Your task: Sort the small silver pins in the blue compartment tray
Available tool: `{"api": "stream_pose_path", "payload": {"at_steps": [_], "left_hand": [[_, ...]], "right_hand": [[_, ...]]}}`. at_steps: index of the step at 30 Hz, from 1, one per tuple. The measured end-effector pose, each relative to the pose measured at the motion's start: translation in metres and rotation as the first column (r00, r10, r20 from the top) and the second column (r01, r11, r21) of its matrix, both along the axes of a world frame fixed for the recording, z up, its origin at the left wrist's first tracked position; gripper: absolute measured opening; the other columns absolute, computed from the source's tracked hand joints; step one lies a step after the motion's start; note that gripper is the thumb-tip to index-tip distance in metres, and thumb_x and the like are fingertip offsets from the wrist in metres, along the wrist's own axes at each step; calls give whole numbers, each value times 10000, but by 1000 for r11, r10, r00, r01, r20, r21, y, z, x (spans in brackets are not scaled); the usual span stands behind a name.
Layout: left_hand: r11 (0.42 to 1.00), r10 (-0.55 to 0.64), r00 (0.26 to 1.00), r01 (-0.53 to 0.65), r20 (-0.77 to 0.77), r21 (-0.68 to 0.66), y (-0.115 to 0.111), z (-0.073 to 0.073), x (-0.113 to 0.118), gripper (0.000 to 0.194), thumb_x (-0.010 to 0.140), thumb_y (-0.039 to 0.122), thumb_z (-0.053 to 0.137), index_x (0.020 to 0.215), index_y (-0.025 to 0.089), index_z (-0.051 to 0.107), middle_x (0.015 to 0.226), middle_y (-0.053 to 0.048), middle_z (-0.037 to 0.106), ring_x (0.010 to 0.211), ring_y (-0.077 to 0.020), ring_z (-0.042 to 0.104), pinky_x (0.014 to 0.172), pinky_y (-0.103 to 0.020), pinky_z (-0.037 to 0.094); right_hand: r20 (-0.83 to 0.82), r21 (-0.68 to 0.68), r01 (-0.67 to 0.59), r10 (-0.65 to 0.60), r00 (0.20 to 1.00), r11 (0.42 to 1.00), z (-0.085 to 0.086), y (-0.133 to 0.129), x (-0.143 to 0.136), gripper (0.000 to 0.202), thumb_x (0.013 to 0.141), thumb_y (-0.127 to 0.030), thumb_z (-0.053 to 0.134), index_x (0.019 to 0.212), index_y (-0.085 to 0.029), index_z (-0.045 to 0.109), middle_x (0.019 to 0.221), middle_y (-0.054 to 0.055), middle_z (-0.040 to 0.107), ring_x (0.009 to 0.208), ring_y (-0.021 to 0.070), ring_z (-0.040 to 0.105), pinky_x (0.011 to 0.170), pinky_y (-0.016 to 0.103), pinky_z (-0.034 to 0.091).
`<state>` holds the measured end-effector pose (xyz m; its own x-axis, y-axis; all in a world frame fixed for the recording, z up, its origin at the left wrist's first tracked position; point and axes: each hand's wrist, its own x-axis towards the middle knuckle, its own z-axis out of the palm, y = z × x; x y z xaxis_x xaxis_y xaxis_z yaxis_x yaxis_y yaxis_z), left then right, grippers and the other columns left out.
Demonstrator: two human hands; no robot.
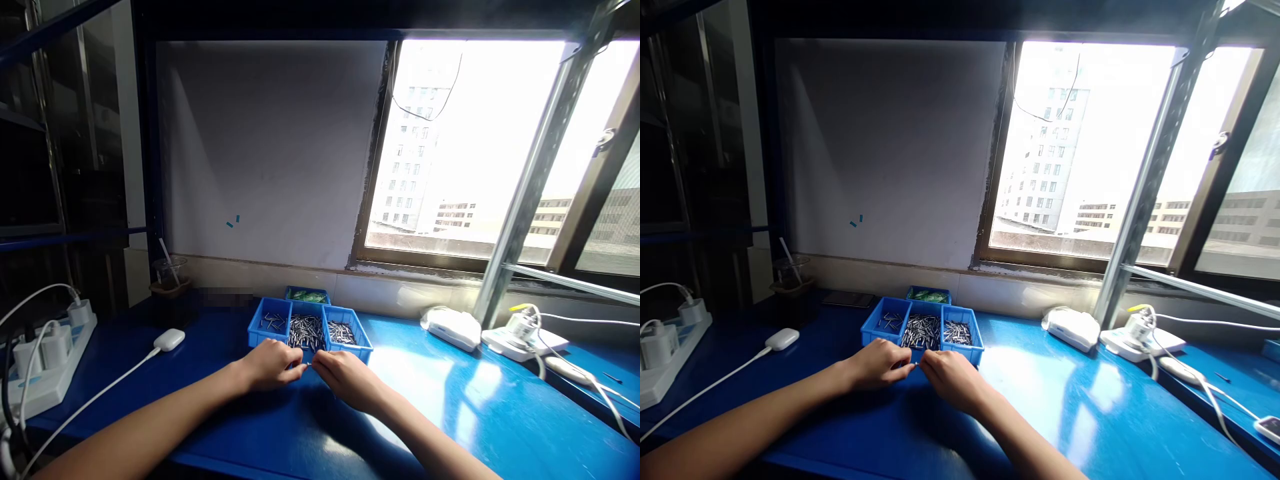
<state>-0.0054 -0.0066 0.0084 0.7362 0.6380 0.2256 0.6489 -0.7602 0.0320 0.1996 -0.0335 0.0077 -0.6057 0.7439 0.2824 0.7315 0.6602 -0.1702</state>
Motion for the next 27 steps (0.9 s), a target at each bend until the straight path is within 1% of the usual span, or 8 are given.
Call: {"api": "stream_pose_path", "payload": {"at_steps": [6,10,15,19,21,24,27], "left_hand": [[1000,-18,1000,18,-10,8,-1,0,0,282,933,352,439,780,184,605,719,-22,679,673,-187,645,564,-235,372],[999,-37,999,37,-28,22,-5,1,2,259,908,302,461,728,181,602,691,-16,679,630,-176,636,537,-233,350],[1000,-21,999,22,-30,13,-6,2,3,227,897,297,478,768,194,633,709,-21,693,660,-191,646,560,-234,367],[1000,-21,999,21,-34,-1,-5,2,3,254,901,294,469,742,187,636,685,-26,683,649,-191,637,571,-238,372],[999,-31,1000,31,-2,-23,-5,2,2,265,907,301,460,750,183,638,695,-27,680,650,-186,629,571,-237,368],[995,-37,995,45,90,-88,-4,1,2,260,904,305,465,761,179,643,698,-17,670,639,-164,604,560,-227,357],[987,-43,981,71,190,-141,-2,0,3,210,878,271,496,774,175,650,711,-6,657,629,-140,576,559,-214,361]], "right_hand": [[-7,21,-6,6,1000,1000,0,-1,0,279,969,-244,358,824,-186,589,737,22,646,641,144,581,579,241,353],[5,25,-27,27,1000,999,1,-3,-2,275,972,-245,359,822,-181,581,740,21,644,642,139,584,578,239,350],[32,20,-24,23,999,1000,1,-3,-2,267,965,-242,373,809,-182,581,724,14,636,635,135,580,569,246,332],[28,10,-27,27,999,1000,2,-3,-1,262,962,-230,378,802,-180,579,714,13,630,625,128,568,563,241,327],[15,10,-32,32,999,999,1,-2,-1,260,962,-230,381,799,-178,577,709,13,629,619,126,563,564,237,328],[-4,18,-39,39,999,999,0,-1,1,257,959,-232,390,792,-175,576,698,12,625,605,123,554,558,236,324],[-20,22,-43,43,999,999,-2,1,2,259,957,-239,394,787,-175,580,694,13,623,601,123,550,556,237,324]]}}
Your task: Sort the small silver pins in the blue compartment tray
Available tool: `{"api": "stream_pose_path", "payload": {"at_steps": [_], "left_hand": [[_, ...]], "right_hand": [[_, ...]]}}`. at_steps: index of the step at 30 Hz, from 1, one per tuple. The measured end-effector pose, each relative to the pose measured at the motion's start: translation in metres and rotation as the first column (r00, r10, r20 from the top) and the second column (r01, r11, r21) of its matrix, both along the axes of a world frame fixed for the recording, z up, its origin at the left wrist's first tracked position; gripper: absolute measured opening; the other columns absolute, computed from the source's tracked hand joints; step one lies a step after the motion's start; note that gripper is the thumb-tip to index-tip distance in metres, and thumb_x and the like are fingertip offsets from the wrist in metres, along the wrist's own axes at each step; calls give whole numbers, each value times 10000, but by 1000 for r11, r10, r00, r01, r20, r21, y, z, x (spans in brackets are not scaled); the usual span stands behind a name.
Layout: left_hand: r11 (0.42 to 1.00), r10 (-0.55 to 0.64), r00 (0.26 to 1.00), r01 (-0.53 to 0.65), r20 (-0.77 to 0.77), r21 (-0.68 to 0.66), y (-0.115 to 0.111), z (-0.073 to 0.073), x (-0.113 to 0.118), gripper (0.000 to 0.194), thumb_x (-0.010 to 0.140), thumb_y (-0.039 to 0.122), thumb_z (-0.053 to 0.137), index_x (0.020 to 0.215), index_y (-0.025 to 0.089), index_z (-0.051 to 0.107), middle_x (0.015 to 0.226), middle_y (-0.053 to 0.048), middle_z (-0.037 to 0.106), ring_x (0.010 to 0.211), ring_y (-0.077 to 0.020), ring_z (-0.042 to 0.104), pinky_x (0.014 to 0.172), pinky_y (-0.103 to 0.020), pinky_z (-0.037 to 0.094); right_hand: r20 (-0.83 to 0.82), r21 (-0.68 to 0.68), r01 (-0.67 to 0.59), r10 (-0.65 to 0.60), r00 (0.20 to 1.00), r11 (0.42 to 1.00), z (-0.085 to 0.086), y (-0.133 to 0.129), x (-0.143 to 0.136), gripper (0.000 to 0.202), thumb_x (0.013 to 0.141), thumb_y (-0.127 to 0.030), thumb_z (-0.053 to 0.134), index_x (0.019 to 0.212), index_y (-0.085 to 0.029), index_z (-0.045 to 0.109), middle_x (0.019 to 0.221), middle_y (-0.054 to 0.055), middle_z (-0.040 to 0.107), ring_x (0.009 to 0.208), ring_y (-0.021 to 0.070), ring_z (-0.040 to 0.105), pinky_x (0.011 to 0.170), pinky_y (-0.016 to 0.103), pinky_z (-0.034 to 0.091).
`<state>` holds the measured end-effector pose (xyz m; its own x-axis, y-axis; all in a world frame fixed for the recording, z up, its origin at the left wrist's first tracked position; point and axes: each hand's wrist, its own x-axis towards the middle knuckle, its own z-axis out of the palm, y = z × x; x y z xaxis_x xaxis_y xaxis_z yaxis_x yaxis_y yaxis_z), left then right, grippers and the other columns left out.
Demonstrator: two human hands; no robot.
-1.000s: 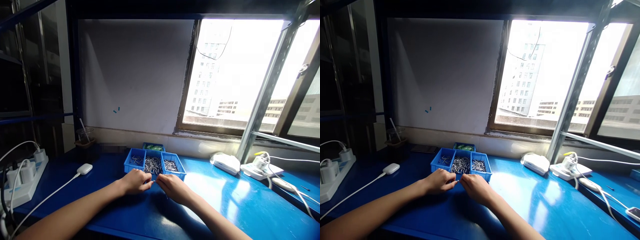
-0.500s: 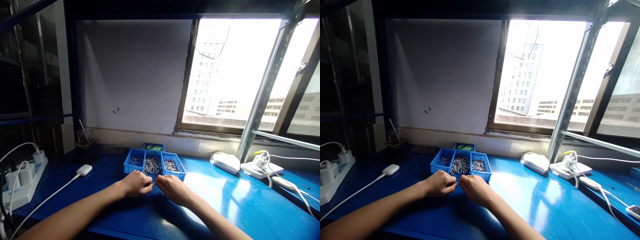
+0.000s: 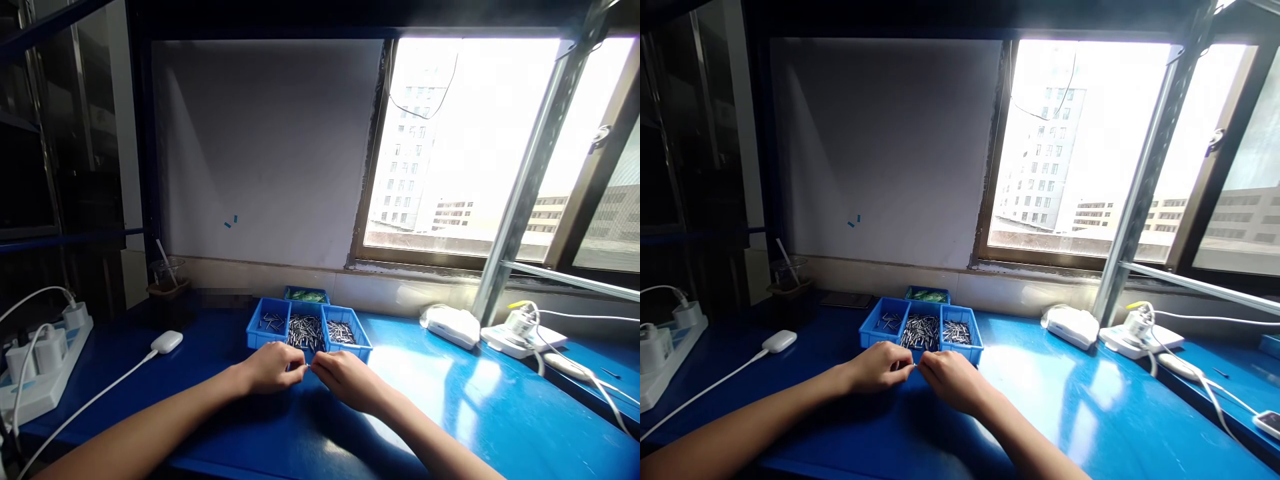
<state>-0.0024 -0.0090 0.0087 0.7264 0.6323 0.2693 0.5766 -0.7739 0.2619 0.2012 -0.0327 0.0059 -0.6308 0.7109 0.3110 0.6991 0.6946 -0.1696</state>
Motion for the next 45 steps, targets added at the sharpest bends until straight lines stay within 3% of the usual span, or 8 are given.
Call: {"api": "stream_pose_path", "payload": {"at_steps": [6,11,18,28,35,45], "left_hand": [[998,-58,987,59,148,-5,4,-3,0,186,831,208,548,964,175,673,789,-14,669,675,-139,594,625,-211,423],[996,-84,969,87,232,-2,6,-6,-1,153,806,201,579,901,168,694,760,-16,676,690,-144,601,652,-221,442],[976,-77,919,148,386,-159,2,-2,5,115,788,190,594,859,145,672,805,-21,653,702,-126,595,596,-192,441],[981,-52,965,98,257,-170,5,-2,0,82,835,235,581,821,158,605,776,-1,652,694,-132,599,630,-208,438],[992,-72,983,88,167,-92,5,-3,1,117,866,268,594,824,163,626,759,0,648,679,-135,590,618,-212,421],[988,-91,979,111,181,-106,11,1,-4,112,865,235,591,903,157,663,832,-22,670,731,-141,601,665,-215,448]], "right_hand": [[-63,-45,11,-14,998,999,1,0,0,287,960,-259,373,806,-175,601,710,28,631,622,135,557,584,238,356],[-146,-125,-4,-14,989,992,4,-1,0,275,945,-264,397,814,-169,619,701,29,632,612,134,543,586,234,375],[-230,-301,-97,27,973,949,1,3,1,343,955,-308,376,710,-172,574,600,-5,580,532,108,502,541,215,377],[-154,-186,-5,-24,988,983,7,0,1,198,892,-282,498,905,-171,662,635,2,607,543,118,500,518,219,343],[-129,-143,-36,17,991,989,5,2,2,315,939,-296,414,728,-167,610,604,3,570,535,111,475,529,229,332],[-55,-130,17,-25,998,991,8,4,4,351,957,-310,385,699,-182,584,588,-8,520,536,112,437,543,233,321]]}}
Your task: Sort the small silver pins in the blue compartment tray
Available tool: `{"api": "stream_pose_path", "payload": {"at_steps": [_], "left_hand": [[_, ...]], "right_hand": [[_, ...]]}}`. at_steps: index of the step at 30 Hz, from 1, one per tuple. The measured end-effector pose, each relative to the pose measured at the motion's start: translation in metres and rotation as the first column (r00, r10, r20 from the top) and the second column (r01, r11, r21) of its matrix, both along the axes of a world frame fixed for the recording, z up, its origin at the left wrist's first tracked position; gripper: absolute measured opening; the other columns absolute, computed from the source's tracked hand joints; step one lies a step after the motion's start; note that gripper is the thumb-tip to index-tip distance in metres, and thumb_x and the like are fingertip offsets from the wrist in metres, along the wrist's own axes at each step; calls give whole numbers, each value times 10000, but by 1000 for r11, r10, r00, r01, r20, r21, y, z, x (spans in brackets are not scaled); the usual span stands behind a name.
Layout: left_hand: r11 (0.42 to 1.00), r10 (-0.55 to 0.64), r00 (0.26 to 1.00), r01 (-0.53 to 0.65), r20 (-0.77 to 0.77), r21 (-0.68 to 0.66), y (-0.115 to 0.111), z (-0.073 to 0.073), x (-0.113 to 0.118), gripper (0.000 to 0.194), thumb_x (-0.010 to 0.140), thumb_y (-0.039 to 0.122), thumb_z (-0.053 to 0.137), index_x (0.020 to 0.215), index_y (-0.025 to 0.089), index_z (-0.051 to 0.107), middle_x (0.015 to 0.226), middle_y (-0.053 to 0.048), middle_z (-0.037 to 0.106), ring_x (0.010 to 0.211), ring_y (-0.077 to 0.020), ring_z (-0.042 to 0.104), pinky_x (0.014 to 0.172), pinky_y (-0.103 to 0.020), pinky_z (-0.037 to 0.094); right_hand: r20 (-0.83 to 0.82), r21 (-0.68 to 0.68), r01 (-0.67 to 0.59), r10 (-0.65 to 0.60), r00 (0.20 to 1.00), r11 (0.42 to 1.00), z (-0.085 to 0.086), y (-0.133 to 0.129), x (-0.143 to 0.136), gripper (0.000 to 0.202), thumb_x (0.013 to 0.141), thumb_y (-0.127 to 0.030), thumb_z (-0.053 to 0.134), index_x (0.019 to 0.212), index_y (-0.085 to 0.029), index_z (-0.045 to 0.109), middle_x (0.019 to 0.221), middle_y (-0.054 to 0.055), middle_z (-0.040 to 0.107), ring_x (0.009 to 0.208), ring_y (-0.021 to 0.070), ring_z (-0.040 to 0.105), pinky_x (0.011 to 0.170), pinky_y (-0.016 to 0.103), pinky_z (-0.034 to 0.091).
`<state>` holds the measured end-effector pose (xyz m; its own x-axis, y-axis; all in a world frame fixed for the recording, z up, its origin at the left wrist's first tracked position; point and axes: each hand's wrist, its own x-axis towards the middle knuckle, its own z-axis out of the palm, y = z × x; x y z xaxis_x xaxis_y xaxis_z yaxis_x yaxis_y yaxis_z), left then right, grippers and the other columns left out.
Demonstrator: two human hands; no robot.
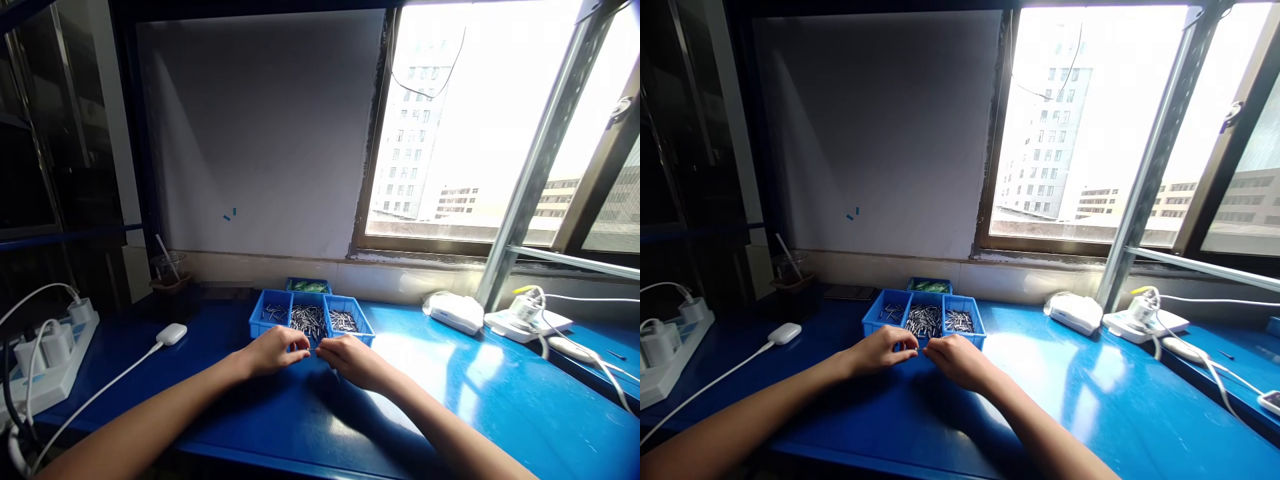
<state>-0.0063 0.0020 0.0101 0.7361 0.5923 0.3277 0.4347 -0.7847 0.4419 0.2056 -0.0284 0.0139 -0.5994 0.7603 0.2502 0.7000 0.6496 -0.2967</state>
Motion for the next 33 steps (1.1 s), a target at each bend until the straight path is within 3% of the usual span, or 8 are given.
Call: {"api": "stream_pose_path", "payload": {"at_steps": [6,12,19,24,28,33], "left_hand": [[999,34,999,-33,-21,38,2,-1,-1,122,885,235,564,870,156,656,809,-23,667,725,-145,606,658,-214,440],[989,75,992,-62,-98,138,1,-1,-3,158,924,239,500,897,167,638,823,-29,665,741,-164,611,664,-227,433],[978,7,1000,-4,-12,209,-3,-6,2,196,949,259,463,892,149,615,834,-48,652,752,-159,606,694,-232,452],[936,-18,995,52,-102,347,-2,-5,1,259,961,315,431,895,153,622,833,-67,667,777,-183,613,713,-258,454],[944,-13,987,65,-162,322,2,0,-5,221,953,259,432,911,158,624,857,-62,675,780,-182,624,699,-246,446],[958,1,967,72,-254,277,-2,1,-5,236,946,242,424,835,168,620,793,-49,675,710,-178,630,623,-235,423]], "right_hand": [[60,18,35,-36,998,999,-1,1,2,371,957,-319,389,695,-187,615,602,12,567,547,128,482,553,247,323],[65,70,103,-107,992,992,3,-1,1,231,932,-258,447,904,-182,663,749,53,672,652,172,589,595,255,368],[114,60,-60,52,992,996,-13,2,-2,303,949,-259,410,770,-175,639,730,47,660,629,155,579,587,250,370],[120,48,-9,3,993,999,-10,1,-1,320,951,-270,401,739,-176,622,660,37,628,581,147,545,555,251,343],[114,38,77,-81,990,996,-1,0,2,315,951,-273,402,736,-178,611,614,22,593,561,140,523,534,248,318],[42,53,71,-73,996,996,5,-4,0,312,952,-266,383,768,-177,618,686,44,633,612,161,562,569,265,352]]}}
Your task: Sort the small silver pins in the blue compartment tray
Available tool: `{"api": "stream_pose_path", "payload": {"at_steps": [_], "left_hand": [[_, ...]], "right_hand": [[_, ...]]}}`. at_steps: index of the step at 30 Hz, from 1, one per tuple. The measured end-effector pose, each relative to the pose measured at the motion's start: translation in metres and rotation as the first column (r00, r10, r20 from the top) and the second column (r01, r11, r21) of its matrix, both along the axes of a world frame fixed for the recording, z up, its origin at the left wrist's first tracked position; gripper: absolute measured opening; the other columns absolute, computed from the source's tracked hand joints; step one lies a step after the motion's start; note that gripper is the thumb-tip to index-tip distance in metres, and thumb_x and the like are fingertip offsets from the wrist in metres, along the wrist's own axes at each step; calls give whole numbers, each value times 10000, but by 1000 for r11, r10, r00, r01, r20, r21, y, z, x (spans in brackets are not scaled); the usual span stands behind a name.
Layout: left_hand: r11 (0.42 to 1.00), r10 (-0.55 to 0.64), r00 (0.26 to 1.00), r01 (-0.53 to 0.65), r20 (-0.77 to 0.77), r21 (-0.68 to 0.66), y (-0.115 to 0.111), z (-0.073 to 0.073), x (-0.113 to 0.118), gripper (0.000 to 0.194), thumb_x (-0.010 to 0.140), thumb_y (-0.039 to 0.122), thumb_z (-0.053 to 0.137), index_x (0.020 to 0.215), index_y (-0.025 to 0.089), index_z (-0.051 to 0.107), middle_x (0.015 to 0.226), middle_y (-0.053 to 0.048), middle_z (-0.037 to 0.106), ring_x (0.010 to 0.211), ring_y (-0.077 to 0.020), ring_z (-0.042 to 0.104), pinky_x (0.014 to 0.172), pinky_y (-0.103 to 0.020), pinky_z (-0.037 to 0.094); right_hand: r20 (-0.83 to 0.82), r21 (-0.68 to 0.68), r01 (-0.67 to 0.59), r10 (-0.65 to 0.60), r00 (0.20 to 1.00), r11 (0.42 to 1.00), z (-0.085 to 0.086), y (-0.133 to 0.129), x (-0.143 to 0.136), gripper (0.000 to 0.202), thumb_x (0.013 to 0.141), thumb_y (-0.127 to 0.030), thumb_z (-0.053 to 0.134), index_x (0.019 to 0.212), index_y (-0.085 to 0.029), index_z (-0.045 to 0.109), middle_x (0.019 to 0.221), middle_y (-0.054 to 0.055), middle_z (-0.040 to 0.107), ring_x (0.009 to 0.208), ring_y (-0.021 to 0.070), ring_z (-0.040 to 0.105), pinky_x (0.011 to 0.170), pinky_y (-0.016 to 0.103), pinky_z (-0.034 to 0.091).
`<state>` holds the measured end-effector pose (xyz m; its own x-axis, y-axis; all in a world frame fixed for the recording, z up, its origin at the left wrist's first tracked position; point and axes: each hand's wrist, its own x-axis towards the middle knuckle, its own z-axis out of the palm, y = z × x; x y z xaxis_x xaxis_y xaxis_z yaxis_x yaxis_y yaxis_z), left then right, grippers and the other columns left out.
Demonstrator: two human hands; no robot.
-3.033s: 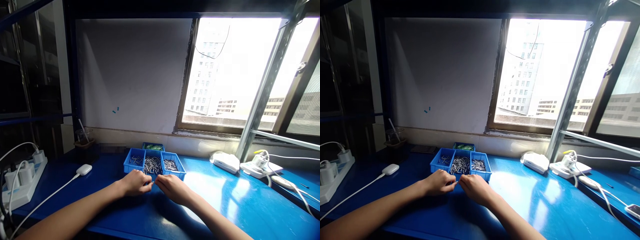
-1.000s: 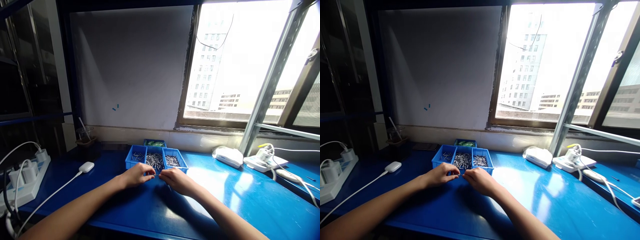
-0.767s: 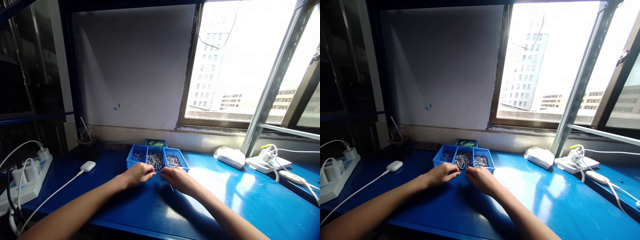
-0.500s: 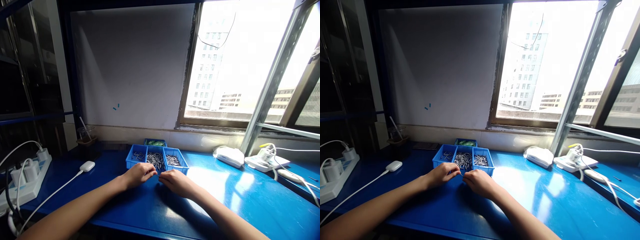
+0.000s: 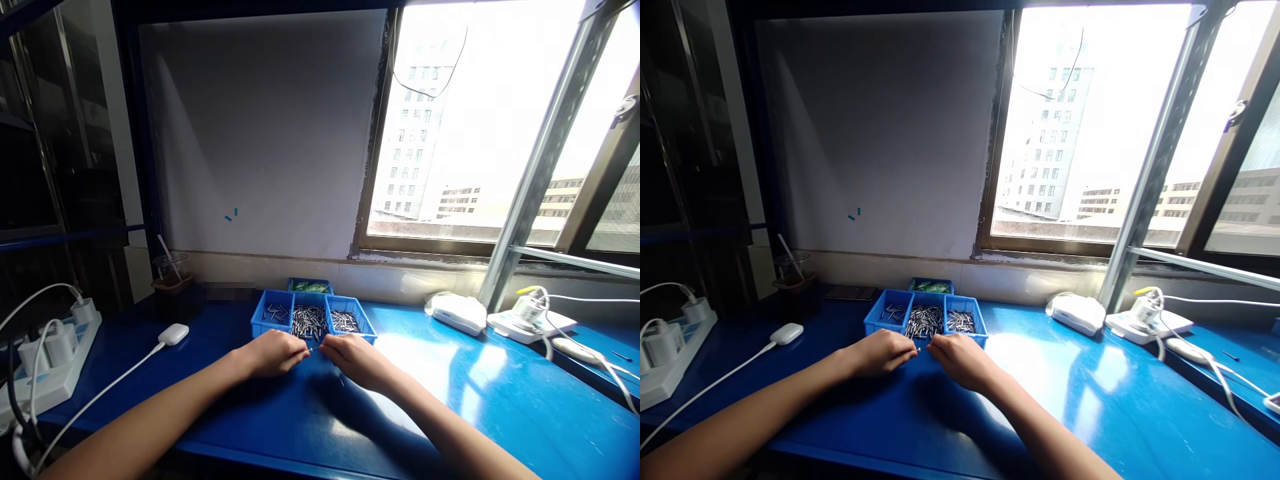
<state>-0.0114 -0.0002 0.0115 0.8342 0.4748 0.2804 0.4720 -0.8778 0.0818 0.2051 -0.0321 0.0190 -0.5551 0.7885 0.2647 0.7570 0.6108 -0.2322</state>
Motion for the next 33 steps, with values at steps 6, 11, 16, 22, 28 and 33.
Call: {"api": "stream_pose_path", "payload": {"at_steps": [6,11,16,22,28,33], "left_hand": [[998,51,999,-51,-8,-21,-2,-1,2,247,942,219,422,786,160,604,741,-42,655,667,-171,611,590,-230,408],[993,60,971,-34,232,-116,2,-3,3,202,950,246,454,932,158,635,865,-48,670,782,-170,622,698,-237,449],[967,-6,938,94,347,-238,3,-6,9,150,887,243,574,980,162,660,920,-52,697,814,-164,644,758,-243,477],[967,-22,932,111,361,-227,0,-6,9,98,842,148,579,917,147,641,873,-41,691,810,-159,643,744,-226,473],[976,84,975,-39,207,-214,-1,-5,7,56,838,208,618,863,167,648,763,-3,673,690,-144,623,621,-207,433],[988,85,982,-60,171,-145,0,-8,9,81,841,231,635,828,166,683,744,-7,680,672,-150,615,609,-219,410]], "right_hand": [[-78,18,-20,21,997,1000,1,-2,0,278,937,-274,400,833,-223,653,722,52,650,645,188,575,611,291,381],[-61,-38,-78,75,995,996,-4,2,2,302,937,-284,405,746,-200,623,660,29,606,597,157,529,582,270,374],[-180,-211,-118,81,980,970,-11,4,-2,330,953,-291,360,747,-180,593,635,6,600,563,127,520,566,239,391],[-176,-201,-115,79,981,973,-11,2,-4,354,942,-353,384,756,-164,617,606,20,588,526,131,505,529,244,376],[-164,-108,-48,30,986,993,-6,3,-1,195,874,-322,531,922,-176,650,640,5,619,554,132,528,526,234,360],[-81,-40,-65,62,995,997,-5,1,-1,215,902,-262,470,799,-175,637,638,16,609,560,135,519,531,242,352]]}}
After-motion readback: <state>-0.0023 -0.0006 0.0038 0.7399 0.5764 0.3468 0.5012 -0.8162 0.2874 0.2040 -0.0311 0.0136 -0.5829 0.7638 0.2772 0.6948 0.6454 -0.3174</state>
